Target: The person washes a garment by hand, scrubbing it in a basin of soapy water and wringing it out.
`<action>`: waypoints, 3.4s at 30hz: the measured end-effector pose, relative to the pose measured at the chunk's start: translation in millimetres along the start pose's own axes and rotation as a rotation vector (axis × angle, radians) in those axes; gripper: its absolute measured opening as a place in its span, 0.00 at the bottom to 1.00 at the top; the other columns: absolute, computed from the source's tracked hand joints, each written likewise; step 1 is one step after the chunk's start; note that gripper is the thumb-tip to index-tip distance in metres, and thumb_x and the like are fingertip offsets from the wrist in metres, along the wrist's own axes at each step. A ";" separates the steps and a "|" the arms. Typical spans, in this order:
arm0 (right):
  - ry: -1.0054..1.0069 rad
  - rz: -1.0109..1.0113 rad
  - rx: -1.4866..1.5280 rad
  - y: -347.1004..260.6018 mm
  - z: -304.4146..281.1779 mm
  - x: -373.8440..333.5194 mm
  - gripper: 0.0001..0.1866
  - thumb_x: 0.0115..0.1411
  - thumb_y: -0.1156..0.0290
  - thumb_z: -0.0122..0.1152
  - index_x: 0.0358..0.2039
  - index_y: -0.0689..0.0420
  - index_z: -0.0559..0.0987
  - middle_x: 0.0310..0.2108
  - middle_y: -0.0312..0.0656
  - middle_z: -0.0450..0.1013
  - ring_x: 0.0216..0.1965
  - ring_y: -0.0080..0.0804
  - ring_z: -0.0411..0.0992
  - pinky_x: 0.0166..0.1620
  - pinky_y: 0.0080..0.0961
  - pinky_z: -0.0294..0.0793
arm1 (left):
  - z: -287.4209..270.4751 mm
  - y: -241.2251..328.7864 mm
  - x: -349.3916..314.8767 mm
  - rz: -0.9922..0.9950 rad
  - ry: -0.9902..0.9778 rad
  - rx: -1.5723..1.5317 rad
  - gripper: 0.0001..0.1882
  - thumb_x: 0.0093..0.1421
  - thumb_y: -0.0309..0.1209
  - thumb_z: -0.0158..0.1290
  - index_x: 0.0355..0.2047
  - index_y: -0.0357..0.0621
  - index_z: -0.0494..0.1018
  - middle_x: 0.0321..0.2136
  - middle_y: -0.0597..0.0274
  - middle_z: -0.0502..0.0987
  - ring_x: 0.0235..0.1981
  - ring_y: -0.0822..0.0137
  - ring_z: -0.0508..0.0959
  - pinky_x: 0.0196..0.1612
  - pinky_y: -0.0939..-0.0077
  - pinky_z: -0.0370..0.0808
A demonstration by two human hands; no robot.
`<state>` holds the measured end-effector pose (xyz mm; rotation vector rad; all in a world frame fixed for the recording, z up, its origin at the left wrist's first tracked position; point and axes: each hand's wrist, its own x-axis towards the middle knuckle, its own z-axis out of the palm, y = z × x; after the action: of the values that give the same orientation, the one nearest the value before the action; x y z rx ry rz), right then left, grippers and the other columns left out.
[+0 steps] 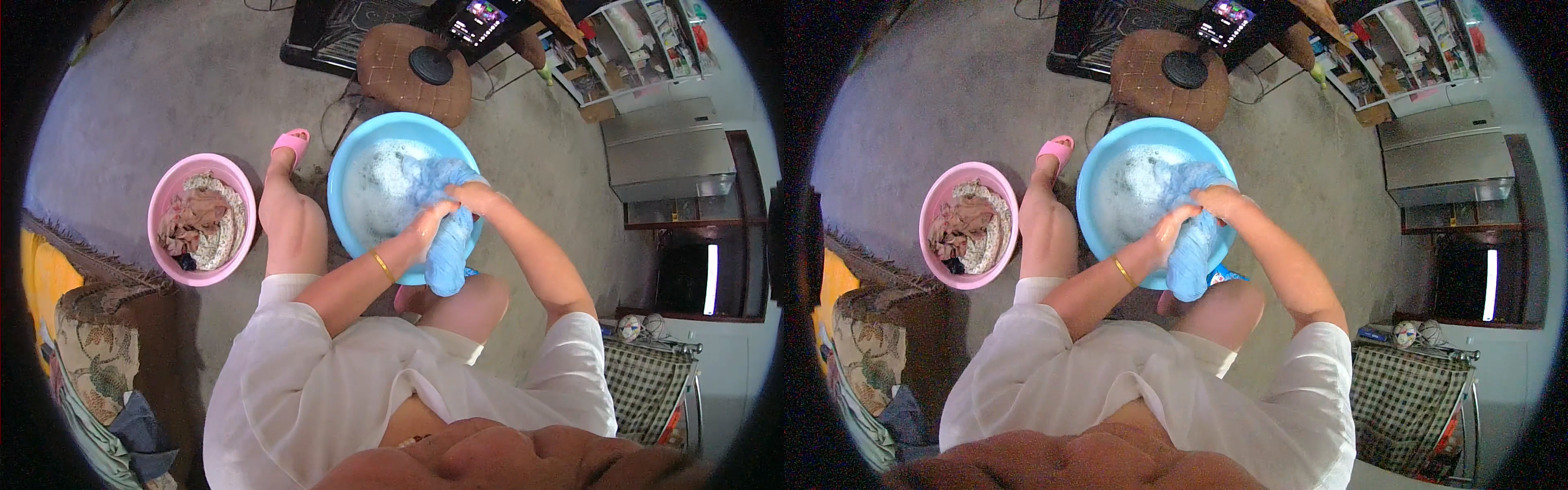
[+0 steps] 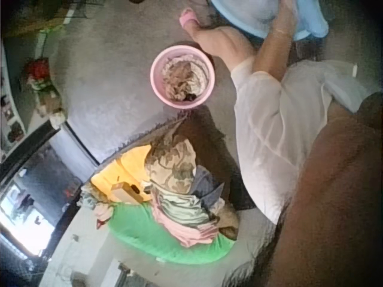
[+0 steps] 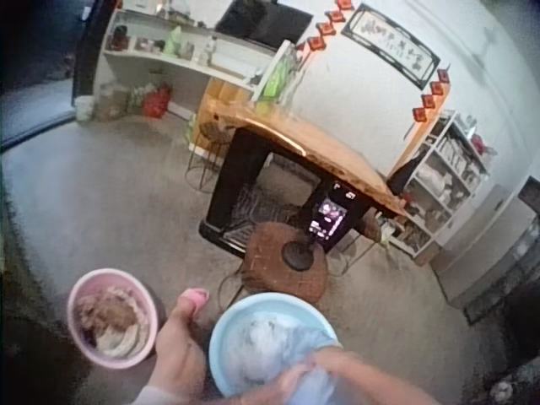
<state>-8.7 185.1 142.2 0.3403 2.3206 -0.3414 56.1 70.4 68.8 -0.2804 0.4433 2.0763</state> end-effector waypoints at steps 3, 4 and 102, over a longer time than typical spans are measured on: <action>-0.069 -0.026 -0.282 -27.2 -11.7 -19.0 0.27 0.46 0.48 0.48 0.30 0.62 0.76 0.29 0.48 0.73 0.27 0.36 0.71 0.32 0.31 0.70 | -8.5 -7.2 7.9 0.015 -0.089 0.009 0.22 0.52 0.45 0.43 0.39 0.40 0.70 0.29 0.54 0.75 0.26 0.60 0.75 0.29 0.65 0.74; -0.059 -0.085 -0.384 -30.3 -14.4 -20.1 0.27 0.45 0.47 0.48 0.29 0.61 0.76 0.26 0.48 0.73 0.24 0.37 0.71 0.30 0.32 0.69 | -9.1 -6.8 10.0 -0.014 -0.101 -0.060 0.22 0.53 0.45 0.42 0.38 0.40 0.70 0.28 0.54 0.75 0.25 0.60 0.75 0.28 0.66 0.74; -0.407 -0.873 2.268 -0.5 135.5 3.2 0.29 0.55 0.44 0.40 0.45 0.55 0.70 0.43 0.43 0.68 0.45 0.40 0.66 0.49 0.38 0.65 | -4.5 -17.9 5.1 0.256 -0.412 -0.153 0.17 0.55 0.40 0.42 0.39 0.41 0.68 0.36 0.53 0.73 0.40 0.57 0.71 0.45 0.57 0.67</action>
<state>76.6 138.7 47.7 0.1380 0.5050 -2.8816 69.0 81.0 59.2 0.1246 0.0717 2.3475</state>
